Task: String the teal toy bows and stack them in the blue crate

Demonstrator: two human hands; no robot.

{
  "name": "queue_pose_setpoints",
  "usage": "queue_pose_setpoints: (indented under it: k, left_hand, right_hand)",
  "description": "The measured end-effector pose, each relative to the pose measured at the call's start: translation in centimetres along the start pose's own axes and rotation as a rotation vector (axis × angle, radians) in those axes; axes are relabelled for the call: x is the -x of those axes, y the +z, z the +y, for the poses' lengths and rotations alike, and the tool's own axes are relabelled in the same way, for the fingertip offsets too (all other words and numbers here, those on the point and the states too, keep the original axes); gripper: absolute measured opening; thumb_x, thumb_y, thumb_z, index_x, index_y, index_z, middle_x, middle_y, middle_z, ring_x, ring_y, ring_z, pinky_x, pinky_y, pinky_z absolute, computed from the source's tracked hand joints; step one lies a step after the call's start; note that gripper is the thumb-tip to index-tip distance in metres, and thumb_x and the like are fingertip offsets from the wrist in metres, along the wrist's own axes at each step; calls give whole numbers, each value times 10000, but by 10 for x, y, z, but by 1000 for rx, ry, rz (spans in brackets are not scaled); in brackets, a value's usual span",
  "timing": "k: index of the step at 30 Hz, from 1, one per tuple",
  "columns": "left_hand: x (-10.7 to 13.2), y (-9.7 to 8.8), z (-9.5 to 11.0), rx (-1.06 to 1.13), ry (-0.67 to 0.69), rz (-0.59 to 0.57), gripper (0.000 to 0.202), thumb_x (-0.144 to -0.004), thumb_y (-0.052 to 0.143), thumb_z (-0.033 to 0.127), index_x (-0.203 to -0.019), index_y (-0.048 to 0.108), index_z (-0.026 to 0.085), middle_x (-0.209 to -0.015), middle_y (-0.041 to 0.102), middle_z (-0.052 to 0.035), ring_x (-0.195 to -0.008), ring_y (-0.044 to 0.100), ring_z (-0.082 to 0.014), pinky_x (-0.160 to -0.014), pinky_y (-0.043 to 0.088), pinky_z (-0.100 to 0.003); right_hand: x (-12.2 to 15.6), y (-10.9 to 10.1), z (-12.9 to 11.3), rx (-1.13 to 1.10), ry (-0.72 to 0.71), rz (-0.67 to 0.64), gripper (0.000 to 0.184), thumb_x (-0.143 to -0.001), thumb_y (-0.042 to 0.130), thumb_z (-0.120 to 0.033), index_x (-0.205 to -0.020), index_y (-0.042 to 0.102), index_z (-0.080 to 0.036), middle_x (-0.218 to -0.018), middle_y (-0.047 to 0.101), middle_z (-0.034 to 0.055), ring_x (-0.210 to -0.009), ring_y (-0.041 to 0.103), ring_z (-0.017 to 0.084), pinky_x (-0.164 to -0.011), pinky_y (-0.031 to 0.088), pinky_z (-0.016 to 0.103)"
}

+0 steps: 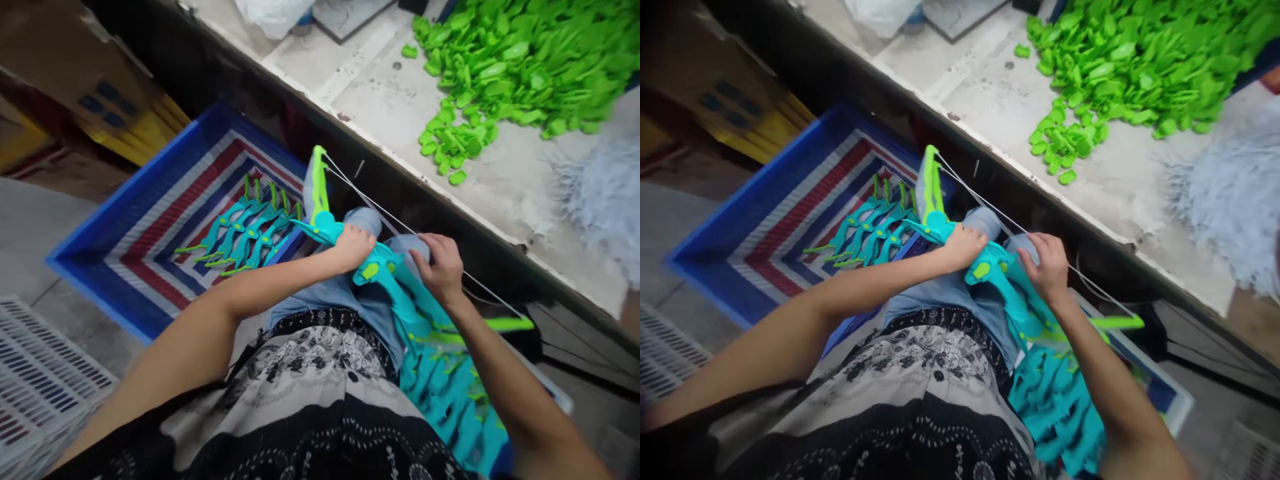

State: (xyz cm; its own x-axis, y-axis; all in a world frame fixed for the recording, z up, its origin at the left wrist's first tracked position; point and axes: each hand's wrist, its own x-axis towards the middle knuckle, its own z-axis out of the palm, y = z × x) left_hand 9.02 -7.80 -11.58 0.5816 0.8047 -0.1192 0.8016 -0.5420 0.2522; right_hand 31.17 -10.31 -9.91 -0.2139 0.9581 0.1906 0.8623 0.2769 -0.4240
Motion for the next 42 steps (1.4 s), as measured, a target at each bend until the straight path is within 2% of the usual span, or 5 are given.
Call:
queue_pose_setpoints:
  k: [11, 20, 25, 33, 42]
  left_hand:
    - [5, -17, -23, 4, 111, -52, 340, -921, 324, 168, -1170, 543, 93, -961, 632, -165, -866, 629, -261, -707, 434, -356]
    - [230, 0, -180, 347, -596, 29, 527, -757, 516, 217, -1278, 539, 291, -1155, 645, -70, -941, 613, -291, -670, 415, -329]
    - [304, 57, -257, 529, -1207, 187, 460, -739, 567, 402, -1195, 536, 454, -919, 671, 66, -857, 562, -303, -712, 345, -351]
    - [273, 151, -390, 747, -1430, 470, 377, -712, 587, 531, -959, 606, 246, -572, 466, 43, -707, 407, -173, -732, 219, -303]
    - [248, 265, -503, 713, -1408, 331, 328, -702, 622, 395, -938, 598, 168, -600, 464, 38, -752, 373, -146, -785, 249, -313]
  right_hand:
    - [54, 13, -43, 237, -142, -268, 501, -850, 541, -510, -1200, 577, -154, -1102, 611, 166, -1007, 545, 309, -804, 471, 461]
    - [-87, -11, -155, -158, -416, -32, 270, -845, 592, -242, -1110, 636, -265, -1019, 664, 85, -937, 635, 224, -822, 533, 395]
    - [-213, 121, -169, -182, -314, -190, 247, -886, 502, -336, -1007, 666, -197, -985, 671, 90, -922, 625, 211, -824, 528, 377]
    - [-365, 377, -172, 262, -310, -536, 769, -793, 605, -344, -1429, 298, -39, -1436, 357, 264, -1320, 343, 399, -1031, 324, 562]
    - [-408, 450, -148, 281, -286, -490, 686, -872, 502, -328, -1462, 248, -88, -1161, 585, 242, -993, 616, 340, -856, 468, 491]
